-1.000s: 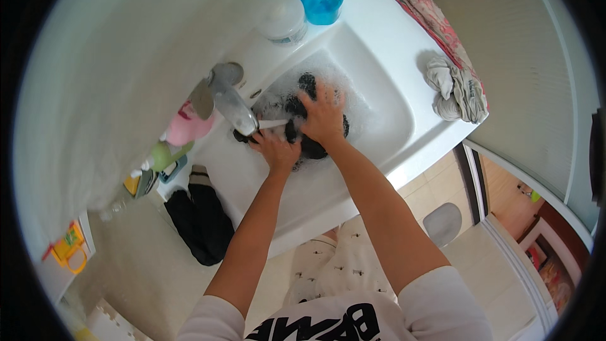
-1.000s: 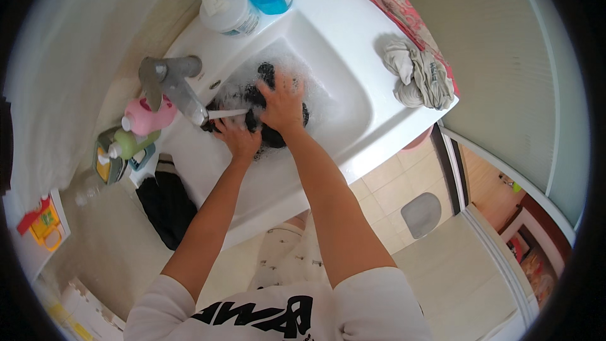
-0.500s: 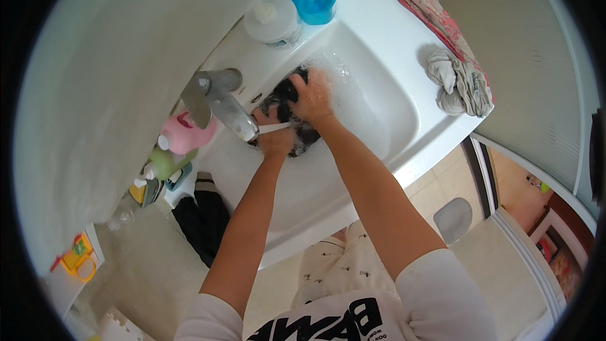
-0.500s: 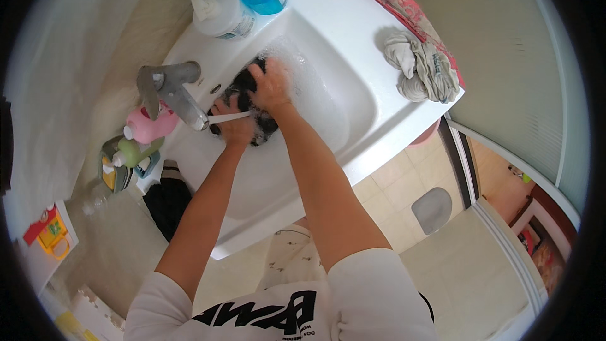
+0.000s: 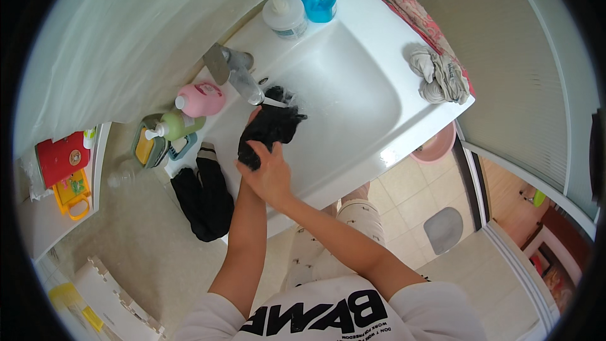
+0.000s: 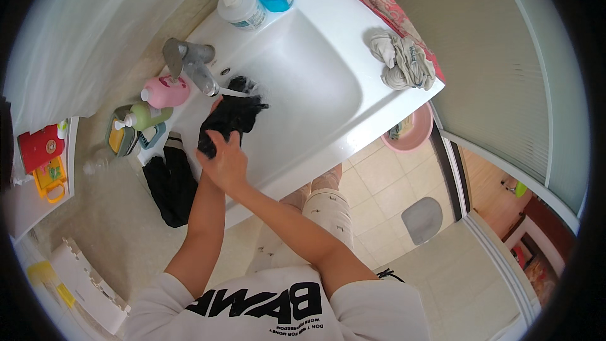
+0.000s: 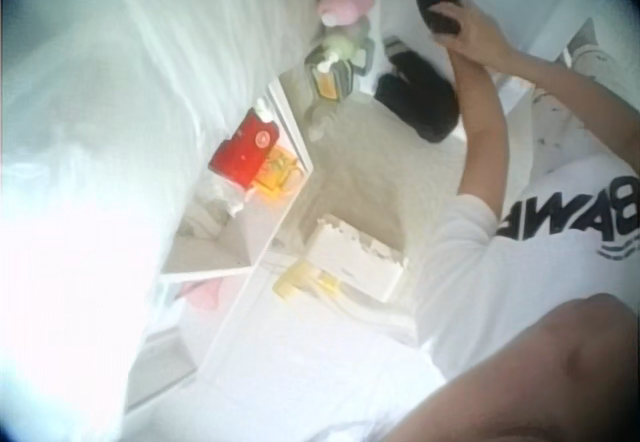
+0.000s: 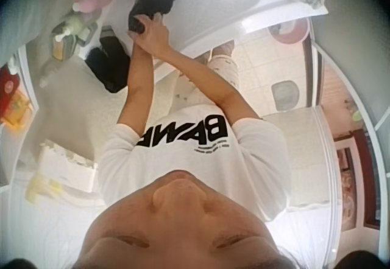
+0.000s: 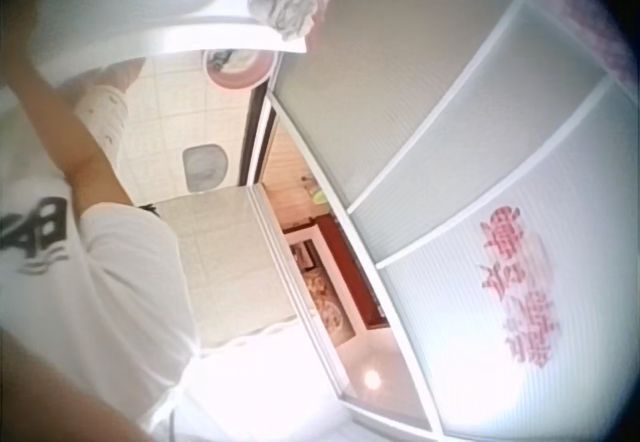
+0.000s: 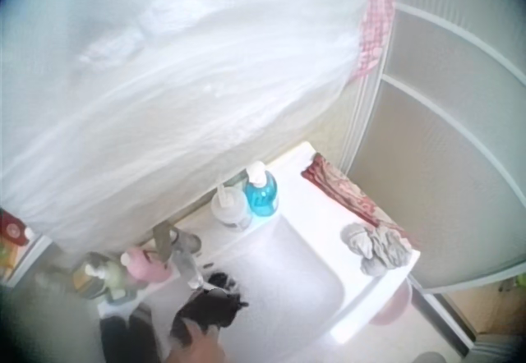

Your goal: The person installs a stopper into the sink drain, fills the sink with water from the faucet, and washes clothes by submerging, scrubbing, and wringing them by hand.

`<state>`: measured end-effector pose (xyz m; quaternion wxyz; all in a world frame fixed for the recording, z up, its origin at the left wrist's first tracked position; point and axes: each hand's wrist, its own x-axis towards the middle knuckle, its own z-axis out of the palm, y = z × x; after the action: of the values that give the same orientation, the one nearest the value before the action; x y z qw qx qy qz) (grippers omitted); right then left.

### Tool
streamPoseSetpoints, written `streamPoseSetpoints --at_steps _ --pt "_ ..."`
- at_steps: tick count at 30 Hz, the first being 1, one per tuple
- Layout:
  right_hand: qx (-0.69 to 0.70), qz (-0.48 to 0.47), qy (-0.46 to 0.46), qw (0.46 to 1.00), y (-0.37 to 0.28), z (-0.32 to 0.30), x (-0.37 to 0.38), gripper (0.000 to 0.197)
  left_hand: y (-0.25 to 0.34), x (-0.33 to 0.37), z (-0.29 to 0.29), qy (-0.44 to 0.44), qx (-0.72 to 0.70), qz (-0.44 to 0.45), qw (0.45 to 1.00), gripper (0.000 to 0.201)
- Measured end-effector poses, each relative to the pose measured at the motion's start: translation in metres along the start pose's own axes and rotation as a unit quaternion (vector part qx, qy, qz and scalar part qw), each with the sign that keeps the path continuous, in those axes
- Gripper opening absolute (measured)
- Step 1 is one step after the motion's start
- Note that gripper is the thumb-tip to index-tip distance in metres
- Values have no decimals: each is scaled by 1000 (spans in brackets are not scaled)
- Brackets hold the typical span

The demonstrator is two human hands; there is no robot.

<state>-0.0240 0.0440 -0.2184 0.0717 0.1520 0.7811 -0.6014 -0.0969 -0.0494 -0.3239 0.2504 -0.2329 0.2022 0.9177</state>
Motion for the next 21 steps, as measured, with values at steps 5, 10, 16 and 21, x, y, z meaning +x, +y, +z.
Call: streamPoseSetpoints --at_steps 5,10,16,21 --pt "-129 -145 50 980 35 -5 53 29 -10 1 -19 -19 29 82 996 39" --pt "-283 -120 19 951 97 -69 131 37 -17 -19 40 209 319 152 912 36" --pt "-418 -122 12 900 89 -91 137 81 -31 -4 12 282 817 268 425 65" --pt "-458 -122 -31 880 122 -71 162 80 -73 49 2 324 898 93 284 56"
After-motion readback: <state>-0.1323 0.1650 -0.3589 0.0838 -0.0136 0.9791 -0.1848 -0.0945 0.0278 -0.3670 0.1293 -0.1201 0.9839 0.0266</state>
